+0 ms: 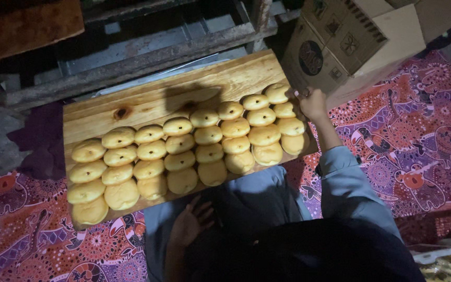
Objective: The person sits on the floor and uses a piping bag to fill small round buns with a dark filling. They pick up each bun, pipe the filling into a hole, and place the filled buns back onto a wooden board.
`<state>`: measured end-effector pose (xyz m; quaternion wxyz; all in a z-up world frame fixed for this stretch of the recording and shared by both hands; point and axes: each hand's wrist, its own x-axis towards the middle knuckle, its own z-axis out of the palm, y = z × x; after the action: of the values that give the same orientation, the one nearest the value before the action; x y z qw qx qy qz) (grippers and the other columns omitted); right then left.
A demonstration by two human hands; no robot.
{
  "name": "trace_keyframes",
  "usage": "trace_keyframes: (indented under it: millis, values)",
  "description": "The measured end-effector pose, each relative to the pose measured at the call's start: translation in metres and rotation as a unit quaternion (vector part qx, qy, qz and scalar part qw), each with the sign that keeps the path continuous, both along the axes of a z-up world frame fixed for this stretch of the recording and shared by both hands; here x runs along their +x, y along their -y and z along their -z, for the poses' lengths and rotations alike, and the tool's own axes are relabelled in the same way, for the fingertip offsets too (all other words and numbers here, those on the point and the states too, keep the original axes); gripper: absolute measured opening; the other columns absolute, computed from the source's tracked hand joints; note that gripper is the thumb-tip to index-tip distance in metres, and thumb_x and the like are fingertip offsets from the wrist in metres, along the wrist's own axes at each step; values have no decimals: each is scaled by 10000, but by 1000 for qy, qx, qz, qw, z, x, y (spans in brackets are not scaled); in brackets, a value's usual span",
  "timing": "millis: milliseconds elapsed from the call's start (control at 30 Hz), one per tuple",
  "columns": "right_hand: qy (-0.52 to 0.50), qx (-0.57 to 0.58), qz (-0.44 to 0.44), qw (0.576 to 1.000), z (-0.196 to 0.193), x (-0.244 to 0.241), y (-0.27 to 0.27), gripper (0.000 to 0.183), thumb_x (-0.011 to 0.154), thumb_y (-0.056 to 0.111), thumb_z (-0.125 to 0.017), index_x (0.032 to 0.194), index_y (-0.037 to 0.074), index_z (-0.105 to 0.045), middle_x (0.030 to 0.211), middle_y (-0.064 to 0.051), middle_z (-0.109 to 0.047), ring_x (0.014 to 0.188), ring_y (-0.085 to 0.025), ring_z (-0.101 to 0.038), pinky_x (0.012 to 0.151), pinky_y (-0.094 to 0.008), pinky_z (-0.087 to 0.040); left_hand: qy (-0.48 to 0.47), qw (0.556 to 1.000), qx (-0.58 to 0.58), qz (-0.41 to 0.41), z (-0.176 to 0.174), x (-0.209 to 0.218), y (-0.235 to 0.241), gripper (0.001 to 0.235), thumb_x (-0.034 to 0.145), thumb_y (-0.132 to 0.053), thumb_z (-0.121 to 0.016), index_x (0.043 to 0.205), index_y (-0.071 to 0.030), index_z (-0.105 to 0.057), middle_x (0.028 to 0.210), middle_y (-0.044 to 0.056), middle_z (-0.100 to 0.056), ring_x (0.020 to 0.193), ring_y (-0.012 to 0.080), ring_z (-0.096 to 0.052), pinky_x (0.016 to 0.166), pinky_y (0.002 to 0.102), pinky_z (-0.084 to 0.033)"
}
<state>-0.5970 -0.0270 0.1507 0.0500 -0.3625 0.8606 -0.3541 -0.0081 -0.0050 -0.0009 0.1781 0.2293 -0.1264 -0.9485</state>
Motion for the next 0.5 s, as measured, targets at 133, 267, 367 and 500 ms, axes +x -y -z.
trace_keyframes:
  millis: [133, 267, 367, 500]
  values:
    - [1, -20, -13, 1000, -8, 6, -5, 291, 932, 280, -771, 1027, 6, -747, 891, -269, -715, 888, -409, -721, 766, -467, -542, -7, 1000, 7, 0, 4, 2, -1, 670, 970, -513, -528, 1564, -268, -339, 1507, 132, -505, 1328, 332, -513, 1030, 593, -456]
    - [3, -22, -24, 999, -15, 9, -8, 256, 939, 266, -753, 1039, 30, -761, 904, -266, -715, 919, -412, -719, 786, -466, -543, -12, 1000, 15, -4, 6, 2, -1, 698, 941, -520, -554, 1553, -262, -339, 1508, 141, -499, 1337, 350, -508, 1014, 604, -465]
    - [-7, -24, -24, 999, -16, 10, -9, 245, 926, 251, -753, 1040, 35, -764, 910, -262, -715, 918, -423, -708, 778, -472, -540, -13, 1000, 9, -7, 5, 2, 0, 714, 937, -517, -570, 1558, -249, -339, 1514, 150, -495, 1331, 353, -501, 1016, 606, -468]
    - [10, 9, -1, 1000, -13, 7, -11, 271, 937, 269, -760, 1010, 8, -743, 887, -272, -704, 899, -434, -702, 755, -482, -533, 5, 1000, 19, -4, 2, 2, 0, 710, 935, -518, -567, 1554, -253, -342, 1502, 150, -494, 1333, 345, -505, 1022, 608, -460]
